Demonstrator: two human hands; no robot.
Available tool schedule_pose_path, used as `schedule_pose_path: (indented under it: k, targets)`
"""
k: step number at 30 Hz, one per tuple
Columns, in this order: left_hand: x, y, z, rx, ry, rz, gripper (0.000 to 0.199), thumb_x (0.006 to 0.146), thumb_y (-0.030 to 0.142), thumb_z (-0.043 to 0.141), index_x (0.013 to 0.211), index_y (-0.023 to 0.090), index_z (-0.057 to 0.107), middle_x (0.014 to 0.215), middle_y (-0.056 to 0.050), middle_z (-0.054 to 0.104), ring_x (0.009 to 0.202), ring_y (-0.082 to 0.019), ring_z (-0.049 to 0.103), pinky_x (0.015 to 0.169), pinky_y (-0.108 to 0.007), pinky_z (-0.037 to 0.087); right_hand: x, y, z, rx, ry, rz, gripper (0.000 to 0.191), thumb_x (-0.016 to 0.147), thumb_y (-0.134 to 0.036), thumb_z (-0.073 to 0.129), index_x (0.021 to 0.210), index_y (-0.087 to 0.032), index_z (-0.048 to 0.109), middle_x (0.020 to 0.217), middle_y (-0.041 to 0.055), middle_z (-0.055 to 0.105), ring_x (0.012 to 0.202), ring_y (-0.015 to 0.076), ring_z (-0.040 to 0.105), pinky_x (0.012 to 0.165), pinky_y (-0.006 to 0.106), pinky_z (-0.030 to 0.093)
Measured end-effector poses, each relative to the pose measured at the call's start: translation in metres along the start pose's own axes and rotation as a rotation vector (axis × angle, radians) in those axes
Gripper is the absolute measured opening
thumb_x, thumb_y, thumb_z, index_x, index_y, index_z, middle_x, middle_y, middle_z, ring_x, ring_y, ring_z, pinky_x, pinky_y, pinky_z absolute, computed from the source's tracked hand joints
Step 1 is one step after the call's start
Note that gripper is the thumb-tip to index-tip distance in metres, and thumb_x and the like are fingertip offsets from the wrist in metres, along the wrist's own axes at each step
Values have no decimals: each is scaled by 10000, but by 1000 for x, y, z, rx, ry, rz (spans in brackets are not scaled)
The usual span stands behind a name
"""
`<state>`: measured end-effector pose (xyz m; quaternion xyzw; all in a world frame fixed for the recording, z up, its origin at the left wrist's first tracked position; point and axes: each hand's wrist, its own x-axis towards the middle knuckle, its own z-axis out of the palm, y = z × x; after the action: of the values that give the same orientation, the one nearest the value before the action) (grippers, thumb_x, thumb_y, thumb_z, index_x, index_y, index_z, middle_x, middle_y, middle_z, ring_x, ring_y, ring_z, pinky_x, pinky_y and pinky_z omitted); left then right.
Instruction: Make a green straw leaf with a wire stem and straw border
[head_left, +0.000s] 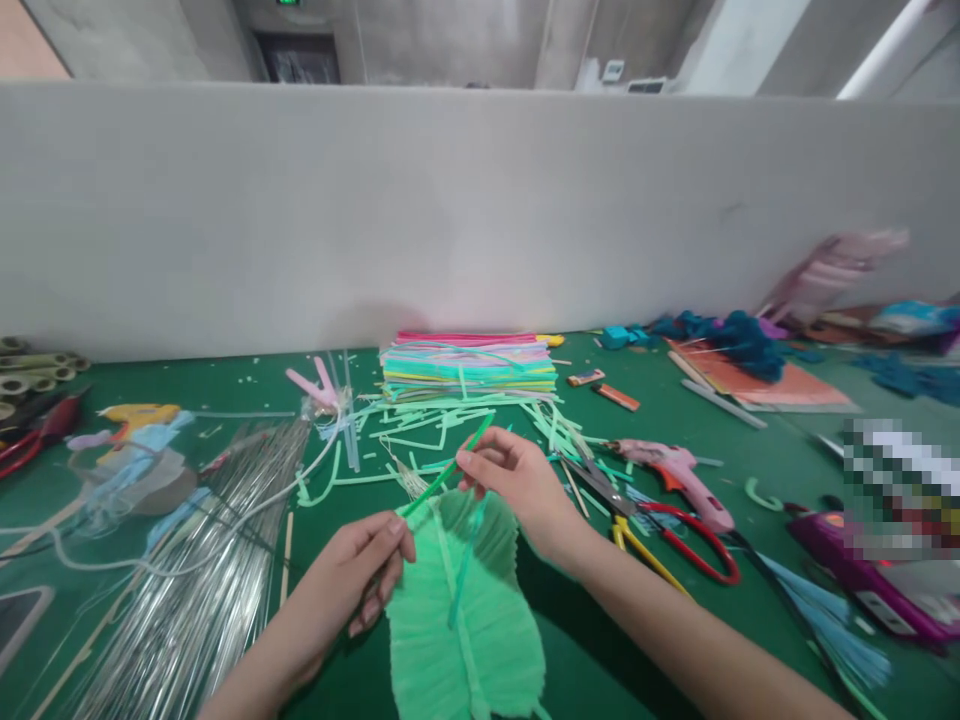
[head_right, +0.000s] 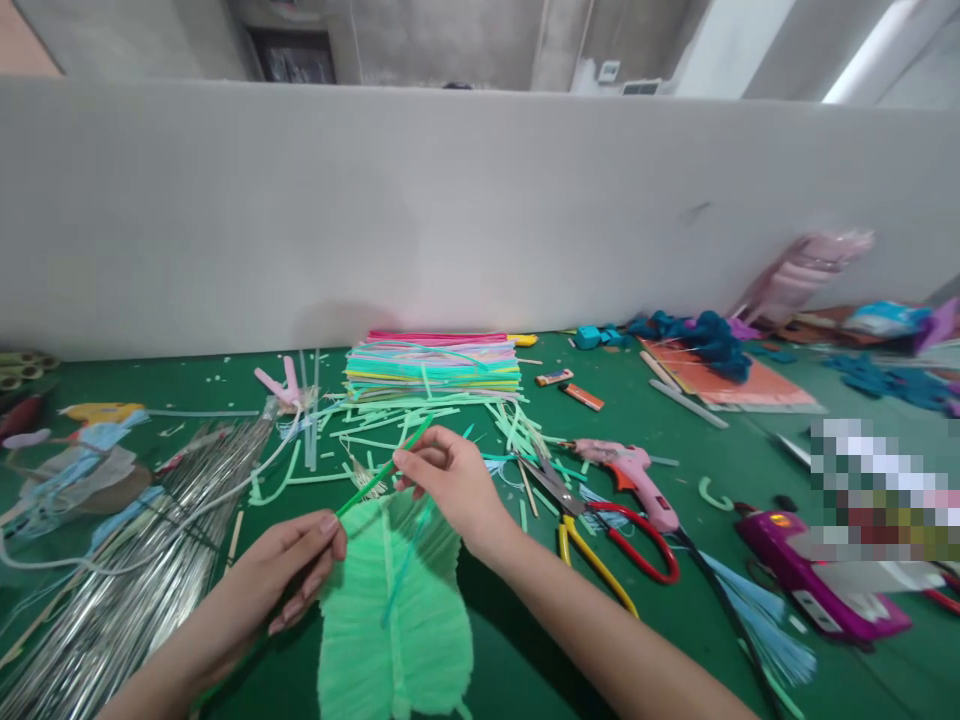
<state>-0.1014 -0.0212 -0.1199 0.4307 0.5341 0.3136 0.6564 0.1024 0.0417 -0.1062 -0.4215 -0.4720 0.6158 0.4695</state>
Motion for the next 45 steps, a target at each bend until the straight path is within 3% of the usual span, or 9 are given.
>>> schedule_pose_path:
  k: [7, 12, 15, 19, 23, 26, 30, 38, 45]
  targets:
    - [0, -2, -19, 442, 131, 72, 554, 871, 718, 445, 767, 202, 619, 501, 66, 372, 448, -96, 352, 435, -194, 267, -16, 5, -38, -132, 55, 36, 300, 772, -455, 760, 831, -199, 615, 705, 25, 717, 645, 167, 675, 582, 275, 478]
    - [0, -2, -25, 787, 396, 223, 493, 821, 704, 492, 833, 259, 703, 713, 12, 687, 628, -169, 611, 605, -242, 457, -25, 17, -47, -631, 135, -141, 120, 873, -333, 676, 879, -214, 688, 795, 13, 732, 705, 169, 673, 652, 285, 486]
    - [2, -5, -26, 856, 480, 212, 518, 810, 723, 471, 946, 282, 707, 650, 29, 691, 562, -181, 628, 550, -253, 465, -27, 27, -50, -906, 131, -293, 100, 922, -299, 643, 907, -213, 690, 862, 20, 746, 777, 185, 684, 729, 302, 492]
    - [1, -5, -32, 949, 491, 245, 488, 858, 680, 437, 1036, 288, 669, 642, 39, 686, 471, -175, 594, 491, -267, 460, -27, 37, -51, -1101, 130, -448, 102, 954, -240, 597, 980, -190, 682, 916, 51, 749, 839, 205, 699, 763, 306, 501]
    - [-4, 1, -42, 1097, 505, 324, 386, 877, 606, 468, 942, 282, 669, 958, -16, 751, 699, -219, 707, 607, -309, 523, -22, 34, -41, -1288, 40, -592, 151, 969, -171, 539, 975, -172, 690, 859, 64, 737, 778, 208, 677, 692, 300, 485]
    - [-6, 4, -42, 1155, 445, 347, 360, 895, 552, 491, 1053, 283, 671, 1071, -36, 745, 859, -256, 731, 713, -353, 553, -11, 32, -27, -1277, -56, -644, 151, 969, -181, 556, 907, -178, 693, 849, 52, 733, 804, 204, 662, 721, 298, 483]
    - [4, 5, -31, 1149, 389, 452, 378, 918, 541, 513, 1184, 313, 653, 1184, -21, 722, 1050, -264, 694, 879, -387, 531, 5, 38, -10, -1114, -123, -617, 102, 952, -199, 606, 924, -183, 703, 933, 41, 732, 899, 196, 643, 802, 294, 484]
    - [25, -10, -33, 1184, 348, 424, 262, 962, 412, 507, 1044, 252, 698, 1034, -33, 728, 974, -249, 680, 863, -395, 500, 23, 51, 9, -1079, -231, -466, 128, 925, -252, 657, 948, -169, 751, 928, 54, 712, 935, 209, 574, 851, 326, 463]
    - [27, -19, -34, 1105, 315, 483, 281, 969, 330, 462, 1045, 252, 721, 1021, -44, 710, 1004, -243, 651, 912, -401, 492, 19, 49, 6, -1146, -358, -536, 220, 979, -237, 548, 983, -148, 749, 915, 75, 701, 908, 209, 565, 905, 377, 421]
